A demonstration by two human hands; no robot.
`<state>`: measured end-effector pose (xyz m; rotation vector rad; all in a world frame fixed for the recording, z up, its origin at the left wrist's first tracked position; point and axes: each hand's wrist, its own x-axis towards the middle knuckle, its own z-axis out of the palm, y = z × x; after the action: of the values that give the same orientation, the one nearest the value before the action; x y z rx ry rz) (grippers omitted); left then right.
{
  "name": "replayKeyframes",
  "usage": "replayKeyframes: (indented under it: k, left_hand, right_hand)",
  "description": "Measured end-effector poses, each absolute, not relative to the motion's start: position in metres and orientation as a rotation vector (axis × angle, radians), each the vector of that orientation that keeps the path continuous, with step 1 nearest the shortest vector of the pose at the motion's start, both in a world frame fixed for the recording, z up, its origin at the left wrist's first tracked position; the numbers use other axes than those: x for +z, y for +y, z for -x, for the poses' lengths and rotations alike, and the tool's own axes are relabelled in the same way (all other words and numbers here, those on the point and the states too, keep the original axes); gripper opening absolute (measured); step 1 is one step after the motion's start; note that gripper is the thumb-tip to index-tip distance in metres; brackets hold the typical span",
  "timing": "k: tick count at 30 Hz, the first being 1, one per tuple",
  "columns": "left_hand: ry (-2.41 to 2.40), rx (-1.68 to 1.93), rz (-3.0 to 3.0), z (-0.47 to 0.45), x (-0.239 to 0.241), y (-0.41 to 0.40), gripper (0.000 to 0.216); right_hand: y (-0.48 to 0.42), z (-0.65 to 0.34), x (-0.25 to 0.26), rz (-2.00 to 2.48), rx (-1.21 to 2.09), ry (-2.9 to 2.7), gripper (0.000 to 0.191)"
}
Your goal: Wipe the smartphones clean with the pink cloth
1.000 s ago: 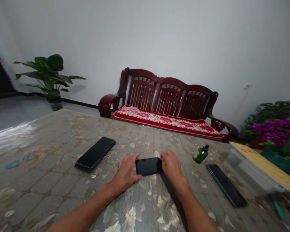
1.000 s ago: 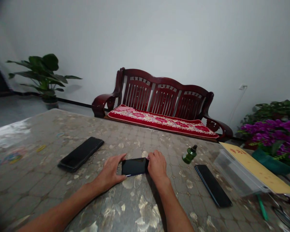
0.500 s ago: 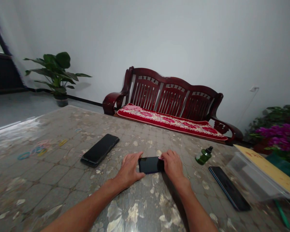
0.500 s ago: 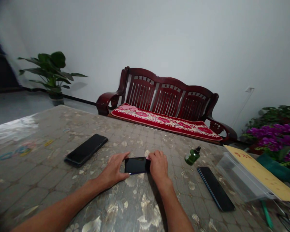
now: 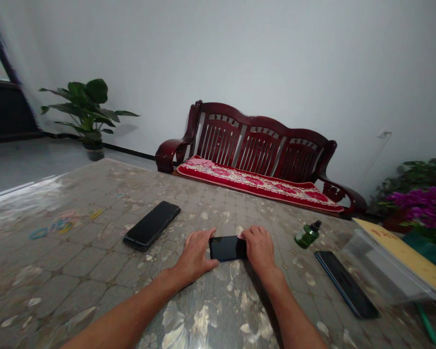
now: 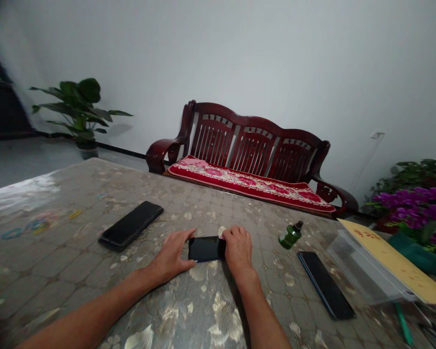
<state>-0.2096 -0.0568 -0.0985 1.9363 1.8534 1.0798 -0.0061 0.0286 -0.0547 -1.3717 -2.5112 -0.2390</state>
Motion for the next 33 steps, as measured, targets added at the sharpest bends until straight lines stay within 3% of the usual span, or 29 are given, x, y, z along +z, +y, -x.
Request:
replayKeyframes:
  k: [6,13,20,27,33]
  left_hand:
    - [1.851,1.067,-1.950,0.209,-0.098,-0.056,0.078]
    - [1.845,1.026,-1.949,0.210,-0.096,-0.057,0.079]
    - [1.853,1.033,-1.964,0.209,-0.098,-0.056,0.078]
    - [1.846,1.077,-1.951,0.210,-0.099,-0.057,0.079]
    - [1.849,1.081,-1.959,0.210,-0.101,-0.056,0.077]
  right_hand:
    - [0.019,0.021,-0.055,1.115,-0.115,-2.593,0.022]
    - [0.031,0.009,-0.058,1.284,-0.211,-2.494,0.019]
    - [0.020,0.024,-0.059,1.050,-0.066,-2.569,0.022]
    - [0.029,0.012,-0.059,1.216,-0.168,-2.506,0.020]
    - [0.018,0.028,-0.060,1.026,-0.065,-2.570,0.022]
